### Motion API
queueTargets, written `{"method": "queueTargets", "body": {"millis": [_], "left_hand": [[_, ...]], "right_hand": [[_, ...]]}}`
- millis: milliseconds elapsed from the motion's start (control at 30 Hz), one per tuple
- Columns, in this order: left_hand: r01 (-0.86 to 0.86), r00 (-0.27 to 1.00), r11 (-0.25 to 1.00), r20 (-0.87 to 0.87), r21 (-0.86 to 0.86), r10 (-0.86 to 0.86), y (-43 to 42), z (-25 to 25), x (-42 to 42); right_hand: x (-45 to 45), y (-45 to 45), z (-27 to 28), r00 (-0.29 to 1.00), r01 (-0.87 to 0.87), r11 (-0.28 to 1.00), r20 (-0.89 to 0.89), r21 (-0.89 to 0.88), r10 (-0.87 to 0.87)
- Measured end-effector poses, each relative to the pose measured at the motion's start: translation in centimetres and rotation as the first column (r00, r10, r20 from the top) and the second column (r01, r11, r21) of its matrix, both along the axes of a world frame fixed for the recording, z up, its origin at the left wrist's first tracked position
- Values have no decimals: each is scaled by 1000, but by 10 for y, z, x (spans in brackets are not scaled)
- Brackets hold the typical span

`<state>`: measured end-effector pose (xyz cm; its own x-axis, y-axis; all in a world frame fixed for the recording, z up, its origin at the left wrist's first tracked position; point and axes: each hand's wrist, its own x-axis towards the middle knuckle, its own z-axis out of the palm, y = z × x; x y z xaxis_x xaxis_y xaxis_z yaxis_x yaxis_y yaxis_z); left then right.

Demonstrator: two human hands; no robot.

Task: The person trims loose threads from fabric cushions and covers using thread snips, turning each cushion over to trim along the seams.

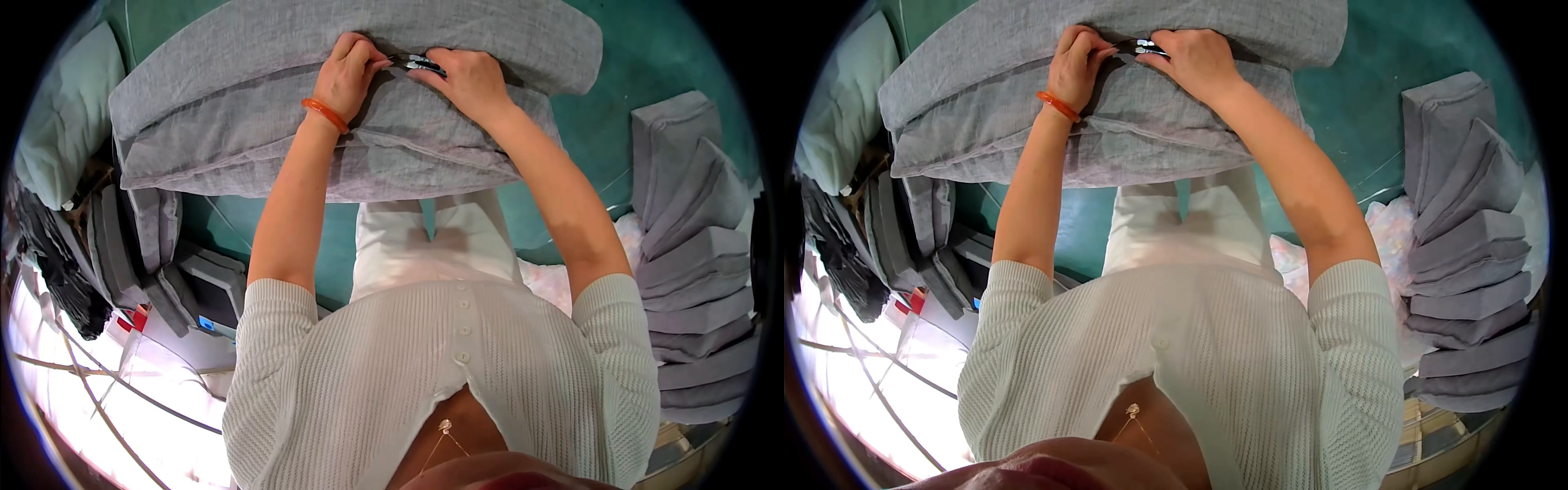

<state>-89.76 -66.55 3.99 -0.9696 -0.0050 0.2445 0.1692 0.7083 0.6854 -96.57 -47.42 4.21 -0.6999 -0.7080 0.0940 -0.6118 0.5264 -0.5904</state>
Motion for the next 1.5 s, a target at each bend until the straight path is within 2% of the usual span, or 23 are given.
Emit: {"method": "queueTargets", "body": {"millis": [67,133,333,367,433,467,533,633,733,800,867,967,1033,1300,1500], "left_hand": [[0,1000,1000,-4,-9,0,1,1,0],[-3,1000,1000,-4,-16,3,2,1,1],[-4,1000,1000,-4,-10,4,1,4,3],[-13,999,1000,41,29,12,1,7,3],[-23,996,998,85,66,17,1,12,2],[-24,993,995,118,101,12,0,18,2],[-27,989,990,149,138,6,2,23,5],[-6,998,1000,58,-30,7,22,25,5],[-28,999,993,-23,-116,26,40,19,-3],[-80,994,965,-87,-250,60,43,9,-9],[-102,992,962,-92,-254,81,47,5,-10],[-110,991,951,-109,-290,81,57,2,-9],[-95,990,942,-127,-323,57,60,0,-10],[-173,981,926,-145,-335,131,70,-5,-15],[-187,981,935,-98,-301,165,72,-7,-15]], "right_hand": [[1,-1,1,1000,19,1000,-6,-17,-19],[1,-3,4,999,35,998,16,61,-36],[-1,1,-3,1000,13,999,22,37,-14],[-3,4,-3,1000,14,999,23,36,-15],[-12,15,-1,987,-141,990,74,10,139],[-17,23,2,988,-139,990,74,10,138],[-28,38,11,967,-249,967,64,58,246],[-39,49,27,964,-266,958,31,111,264],[-43,53,29,959,-281,947,7,157,283],[-42,54,28,957,-284,939,0,195,290],[-40,56,25,967,-220,960,-95,172,238],[-35,57,20,973,-161,975,-138,153,183],[-35,57,17,973,-158,978,-146,137,177],[-36,58,14,972,-141,985,-175,104,157],[-36,60,13,970,-159,975,-159,156,184]]}}
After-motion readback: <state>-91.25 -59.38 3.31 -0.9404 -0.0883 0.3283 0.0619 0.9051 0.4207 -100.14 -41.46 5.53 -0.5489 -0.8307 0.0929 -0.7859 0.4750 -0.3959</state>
